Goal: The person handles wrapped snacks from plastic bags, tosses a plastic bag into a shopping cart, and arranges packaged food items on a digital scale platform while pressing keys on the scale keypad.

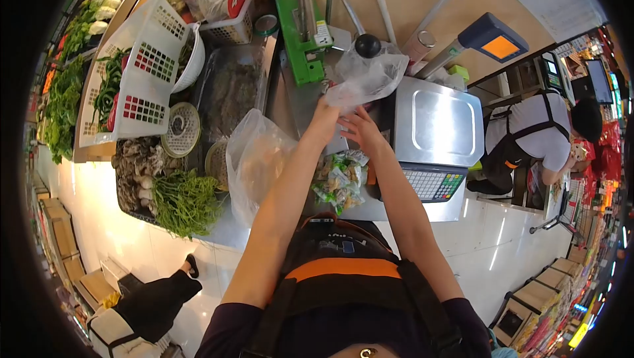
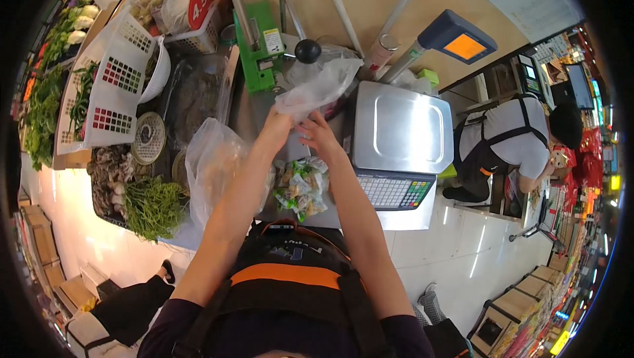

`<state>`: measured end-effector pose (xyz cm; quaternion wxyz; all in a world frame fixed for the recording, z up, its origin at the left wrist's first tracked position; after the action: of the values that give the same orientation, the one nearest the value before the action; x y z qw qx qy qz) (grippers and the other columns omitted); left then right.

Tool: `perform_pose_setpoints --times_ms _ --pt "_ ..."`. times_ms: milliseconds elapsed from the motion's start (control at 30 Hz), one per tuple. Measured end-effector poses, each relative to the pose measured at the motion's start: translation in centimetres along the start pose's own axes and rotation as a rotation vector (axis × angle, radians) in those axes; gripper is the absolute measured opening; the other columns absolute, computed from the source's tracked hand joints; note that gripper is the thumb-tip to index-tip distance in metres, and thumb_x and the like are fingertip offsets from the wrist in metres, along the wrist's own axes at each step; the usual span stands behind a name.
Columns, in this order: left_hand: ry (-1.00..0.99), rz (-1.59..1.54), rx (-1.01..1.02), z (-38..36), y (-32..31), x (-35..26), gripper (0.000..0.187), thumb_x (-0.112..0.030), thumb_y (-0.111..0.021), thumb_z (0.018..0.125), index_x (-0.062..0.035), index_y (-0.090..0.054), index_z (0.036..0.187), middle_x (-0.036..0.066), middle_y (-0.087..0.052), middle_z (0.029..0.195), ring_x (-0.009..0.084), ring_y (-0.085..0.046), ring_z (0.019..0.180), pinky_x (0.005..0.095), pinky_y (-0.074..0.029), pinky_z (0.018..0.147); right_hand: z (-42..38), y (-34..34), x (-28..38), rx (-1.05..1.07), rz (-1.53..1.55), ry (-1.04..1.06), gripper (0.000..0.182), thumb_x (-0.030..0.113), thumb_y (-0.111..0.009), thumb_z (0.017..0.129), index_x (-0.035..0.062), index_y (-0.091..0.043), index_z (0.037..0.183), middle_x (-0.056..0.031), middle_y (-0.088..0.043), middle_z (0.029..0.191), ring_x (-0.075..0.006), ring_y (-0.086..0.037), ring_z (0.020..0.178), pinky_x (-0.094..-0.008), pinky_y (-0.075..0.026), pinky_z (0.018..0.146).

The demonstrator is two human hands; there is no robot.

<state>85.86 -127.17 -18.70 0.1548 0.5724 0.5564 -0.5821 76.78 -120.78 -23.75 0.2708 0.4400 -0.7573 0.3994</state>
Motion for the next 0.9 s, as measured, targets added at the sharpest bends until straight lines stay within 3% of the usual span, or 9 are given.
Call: perform_pose_setpoints --times_ms 33,133,167,300,400,467,600,733,900 --pt "-0.152 0.024 -0.015 -0.7 0.6 -1.2 0.044 -0.019 -0.058 0.089 -0.0083 -0.049 0.13 0.006 -0.059 0.116 0.0156 -0.055 0.1 0.029 -0.044 0.085 0.3 0.8 -0.3 -0.05 -0.107 -0.017 0.048 0.017 -0.05 0.094 0.0099 -0.035 0.14 -0.0073 -0.051 0.132 -0.024 -0.052 0.118 -0.0384 -0.045 0.093" --pt "-0.339 0.07 -0.148 -5.0 2.6 -4.3 0.064 -0.011 -0.058 0.088 -0.0111 -0.029 0.145 0.011 -0.045 0.136 0.0205 -0.046 0.123 0.031 -0.036 0.1 -1.3 3.0 -0.7 -0.127 -0.187 0.032 0.048 0.023 -0.054 0.094 0.0078 -0.039 0.137 -0.0083 -0.051 0.132 -0.0228 -0.051 0.118 -0.0354 -0.045 0.092" --pt "-0.266 0.122 -0.294 -6.2 4.8 -3.3 0.08 -0.007 -0.058 0.086 -0.0131 -0.011 0.15 0.011 -0.029 0.149 0.0229 -0.029 0.138 0.0335 -0.026 0.109 -2.0 4.0 -1.1 -0.14 -0.189 0.047 0.047 0.023 -0.055 0.093 0.0074 -0.041 0.135 -0.0082 -0.053 0.13 -0.0217 -0.053 0.116 -0.0342 -0.045 0.09" --pt "-0.144 0.053 -0.076 -14.9 5.1 0.5 0.063 -0.01 -0.057 0.09 -0.0077 -0.028 0.145 0.009 -0.035 0.146 0.0232 -0.033 0.135 0.0332 -0.03 0.107 -4.8 8.1 -3.4 -0.13 -0.449 0.186 0.039 0.019 -0.058 0.092 0.0055 -0.05 0.128 -0.0071 -0.06 0.12 -0.0165 -0.058 0.106 -0.0286 -0.047 0.085" --pt "0.213 0.258 0.159 -20.9 2.1 4.2 0.038 -0.015 -0.053 0.094 -0.005 -0.049 0.131 0.009 -0.051 0.13 0.0196 -0.047 0.121 0.033 -0.037 0.103 -7.7 9.6 -4.6 -0.105 -0.459 0.296 0.031 0.01 -0.056 0.093 0.0038 -0.054 0.123 -0.0064 -0.062 0.112 -0.0142 -0.059 0.1 -0.0257 -0.049 0.081" --pt "0.128 0.526 0.251 -23.8 2.9 8.7 0.035 -0.009 -0.046 0.096 -0.0069 -0.048 0.131 0.009 -0.059 0.117 0.0192 -0.057 0.108 0.0306 -0.046 0.091 -10.4 8.4 -4.4 -0.051 -0.395 0.188 0.029 0.012 -0.053 0.095 0.0039 -0.054 0.123 -0.0065 -0.062 0.111 -0.014 -0.06 0.1 -0.0259 -0.05 0.081" --pt "0.078 0.94 0.222 -26.1 2.5 8.5 0.034 -0.018 -0.052 0.092 -0.0045 -0.053 0.123 0.018 -0.06 0.111 0.0314 -0.059 0.103 0.0374 -0.047 0.087 -13.9 8.2 -4.4 -0.088 -0.47 0.28 0.028 0.019 -0.05 0.098 0.0054 -0.055 0.122 -0.0058 -0.064 0.11 -0.0135 -0.062 0.098 -0.0256 -0.049 0.077" --pt "0.065 0.954 0.112 -25.7 2.5 6.2 0.036 -0.023 -0.049 0.093 -0.0045 -0.052 0.123 0.019 -0.058 0.114 0.0358 -0.056 0.104 0.0408 -0.044 0.09 -15.9 8.2 -5.7 -0.192 -0.514 0.245 0.025 0.014 -0.05 0.097 0.0027 -0.058 0.117 -0.0041 -0.064 0.096 -0.0103 -0.06 0.084 -0.0226 -0.047 0.069" --pt "-0.011 1.006 0.058 -25.3 4.1 4.6 0.038 -0.025 -0.049 0.093 -0.0056 -0.051 0.125 0.021 -0.057 0.114 0.0382 -0.055 0.105 0.0423 -0.044 0.09 -14.9 7.6 -7.3 -0.054 -0.606 0.307 0.024 0.011 -0.051 0.096 0.0005 -0.057 0.116 -0.0049 -0.062 0.098 -0.011 -0.059 0.087 -0.0249 -0.048 0.073"
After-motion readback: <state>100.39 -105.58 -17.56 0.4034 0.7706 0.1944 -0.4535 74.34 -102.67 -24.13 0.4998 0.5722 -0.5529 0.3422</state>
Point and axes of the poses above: each hand's wrist, its own z-axis towards the middle knuckle, its own y-axis out of the back of the hand, x = y × z, the point moved 8 cm from there along z, towards the middle knuckle
